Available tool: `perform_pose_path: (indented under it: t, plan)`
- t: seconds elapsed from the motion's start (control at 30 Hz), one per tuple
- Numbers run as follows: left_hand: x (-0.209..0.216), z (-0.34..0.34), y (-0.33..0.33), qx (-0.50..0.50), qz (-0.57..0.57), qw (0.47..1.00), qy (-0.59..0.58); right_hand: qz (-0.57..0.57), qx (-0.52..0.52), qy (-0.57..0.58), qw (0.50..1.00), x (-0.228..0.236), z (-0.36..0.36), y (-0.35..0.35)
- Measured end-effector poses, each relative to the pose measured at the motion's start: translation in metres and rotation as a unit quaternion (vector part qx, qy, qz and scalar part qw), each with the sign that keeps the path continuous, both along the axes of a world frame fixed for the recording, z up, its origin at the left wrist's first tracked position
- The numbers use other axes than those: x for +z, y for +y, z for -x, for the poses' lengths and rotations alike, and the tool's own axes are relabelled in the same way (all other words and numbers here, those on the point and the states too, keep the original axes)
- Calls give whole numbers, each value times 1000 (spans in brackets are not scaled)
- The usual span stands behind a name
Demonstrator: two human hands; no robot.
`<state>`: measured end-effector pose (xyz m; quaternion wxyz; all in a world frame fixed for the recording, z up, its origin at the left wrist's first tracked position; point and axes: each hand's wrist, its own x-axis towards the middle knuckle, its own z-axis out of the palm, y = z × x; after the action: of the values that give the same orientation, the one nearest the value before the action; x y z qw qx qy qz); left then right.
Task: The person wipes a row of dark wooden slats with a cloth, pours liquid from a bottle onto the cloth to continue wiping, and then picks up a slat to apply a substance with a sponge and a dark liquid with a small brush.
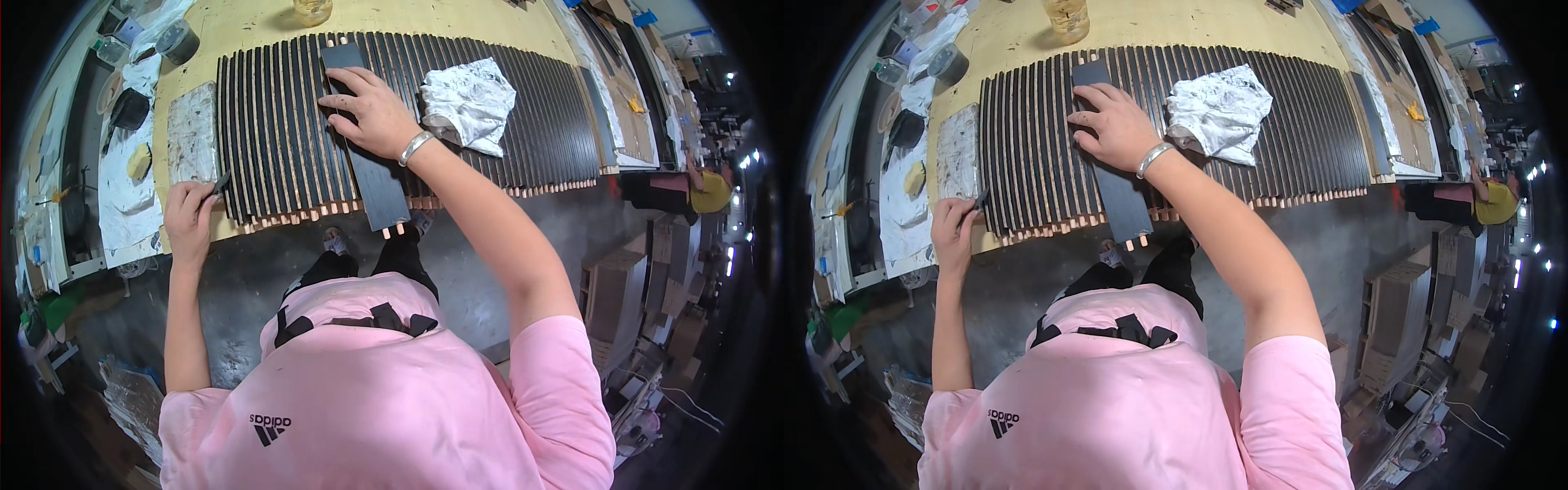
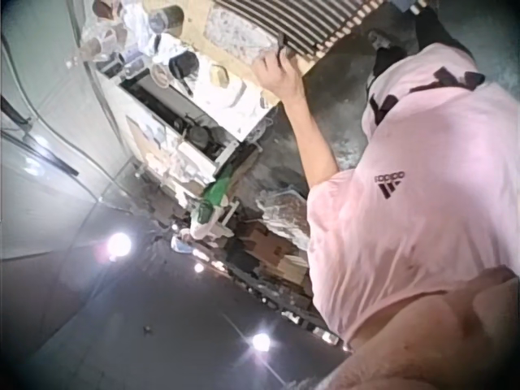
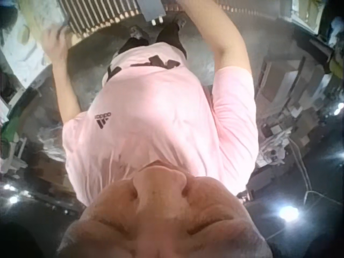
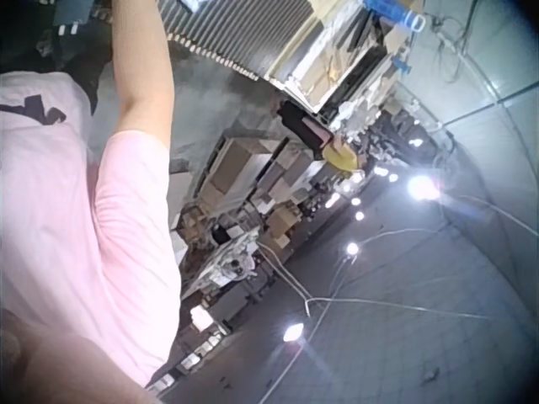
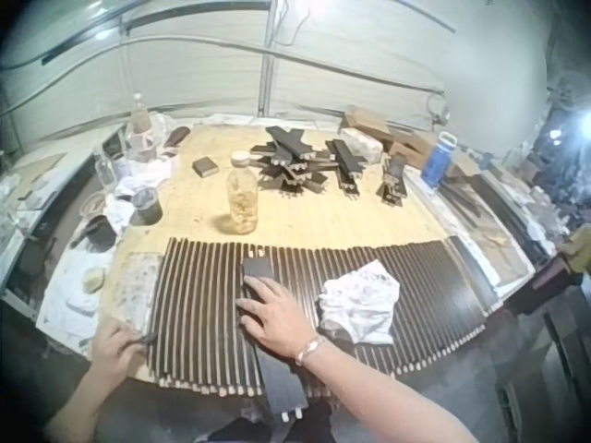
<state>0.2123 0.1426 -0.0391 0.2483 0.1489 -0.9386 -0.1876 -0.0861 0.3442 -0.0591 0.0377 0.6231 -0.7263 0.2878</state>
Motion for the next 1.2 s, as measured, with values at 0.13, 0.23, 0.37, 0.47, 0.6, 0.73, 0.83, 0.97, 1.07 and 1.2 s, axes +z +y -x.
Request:
perform_pose_path:
  t: [0.13,0.23,0.37,0.47,0.6,0.73,0.83,0.97,1.07,1.2]
  plan:
    - [15,12,40,19,-196,980,27,60,-104,-120,986,-13,-20,-11]
    - [28,33,95,-95,-297,950,6,96,-176,-112,973,-8,-29,-22]
    - [13,53,120,-160,-253,954,-22,102,-220,-135,961,-11,-33,-35]
    - [7,56,119,-133,-210,968,-17,113,-210,-137,961,-12,-35,-32]
    - [2,65,120,-146,-157,977,18,77,-215,-91,969,-9,-33,-31]
    - [-1,72,118,-170,-107,979,42,61,-191,-26,979,-6,-28,-28]
    - [0,71,116,-184,-107,977,23,61,-201,-25,977,-8,-28,-29]
    - [3,73,116,-192,-104,976,10,60,-203,-29,977,-9,-29,-30]
    - [4,76,116,-196,-94,976,11,62,-210,-33,975,-10,-28,-29]
    - [-1,72,116,-198,-111,974,22,73,-210,-44,974,-10,-28,-29]
